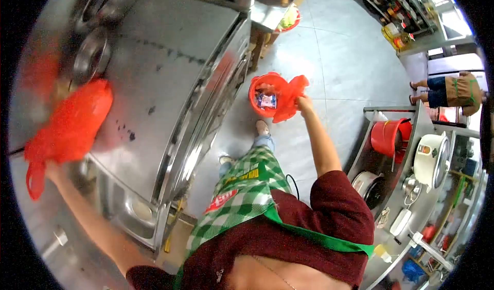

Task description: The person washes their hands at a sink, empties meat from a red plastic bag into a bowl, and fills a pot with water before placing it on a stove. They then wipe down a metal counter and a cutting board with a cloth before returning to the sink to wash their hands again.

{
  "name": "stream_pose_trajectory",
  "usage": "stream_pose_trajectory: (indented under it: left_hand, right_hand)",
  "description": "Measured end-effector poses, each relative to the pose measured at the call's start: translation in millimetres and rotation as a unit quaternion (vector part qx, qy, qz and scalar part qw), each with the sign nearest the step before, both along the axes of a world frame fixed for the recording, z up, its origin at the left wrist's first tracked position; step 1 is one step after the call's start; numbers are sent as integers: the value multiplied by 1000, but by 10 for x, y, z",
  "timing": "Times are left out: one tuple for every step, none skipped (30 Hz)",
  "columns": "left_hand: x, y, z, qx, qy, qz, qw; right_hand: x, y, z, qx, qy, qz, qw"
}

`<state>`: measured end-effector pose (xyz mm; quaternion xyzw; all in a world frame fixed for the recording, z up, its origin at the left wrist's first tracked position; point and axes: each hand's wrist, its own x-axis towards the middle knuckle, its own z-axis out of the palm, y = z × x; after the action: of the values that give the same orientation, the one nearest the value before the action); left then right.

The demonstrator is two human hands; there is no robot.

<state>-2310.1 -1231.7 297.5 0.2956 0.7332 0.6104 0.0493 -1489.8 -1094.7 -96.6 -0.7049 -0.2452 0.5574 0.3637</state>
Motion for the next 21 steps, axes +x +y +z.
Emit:
stream_pose_trajectory:
  left_hand:
    - [82, -33, 66, -12, 34, 21, 999]
    - [214, -68, 109, -30, 67, 36, 997]
    - [361, -141, 143, -47, 101, 55, 992]
    - [569, -236, 211, -61, 136, 71, 986]
    - [825, -301, 244, -75, 168, 87, 979]
    - [1148, -365, 271, -87, 189, 98, 973]
    - [1521, -410, 281, -103, 208, 110, 966]
    - [1977, -496, 302, -120, 218, 121, 961]
    - [2353, -555, 277, -132, 219, 129, 958]
    - [2743, -600, 239, -142, 205, 133, 959]
    - [3107, -666, 199, -150, 193, 138, 960]
    - [3468, -717, 151, -160, 169, 141, 962]
    - [3802, -776, 108, -168, 140, 141, 966]
    - [4138, -837, 61, -171, 107, 138, 970]
    - [4455, -914, 15, -171, 71, 136, 973]
    - [4763, -991, -20, -168, 34, 135, 976]
    - [5051, -1080, -53, -163, -1, 136, 977]
    - [5334, -1151, -101, -161, -41, 134, 977]
    - [5632, -1215, -119, -170, -75, 128, 974]
    - [5909, -1235, -158, -174, -118, 119, 971]
    - [6157, -1230, -217, -173, -153, 111, 967]
  right_hand:
    - [-30, 106, -103, -25, 13, -21, 999]
    - [-52, 231, -208, -51, 26, -42, 997]
    - [-29, 351, -454, -57, 8, -40, 998]
    - [-20, 463, -764, -60, -7, -37, 997]
    - [-87, 599, -1004, -38, -14, -55, 998]
    - [-127, 670, -1289, -23, -19, -72, 997]
    - [-79, 756, -1832, -66, 11, -39, 997]
    - [-52, 678, -1946, -84, -28, 17, 996]
    - [-41, 644, -1910, -98, -68, 75, 990]
    - [-46, 689, -1802, -106, -106, 133, 980]
    - [-68, 722, -1656, -110, -142, 190, 965]
    - [-54, 727, -1499, -114, -177, 247, 946]
    - [37, 637, -1514, -110, -197, 268, 937]
    - [132, 542, -1567, -106, -216, 288, 927]
    - [300, 389, -1867, -92, -223, 276, 930]
    - [495, 295, -2031, -73, -230, 266, 933]
    - [760, 194, -1822, -71, -239, 300, 921]
    - [1115, 119, -1922, -111, -165, 275, 941]
    - [1535, -137, -2028, -165, -87, 248, 951]
    - [1967, -386, -1952, -131, -111, 211, 962]
    - [2439, -541, -1857, -148, -114, 208, 960]
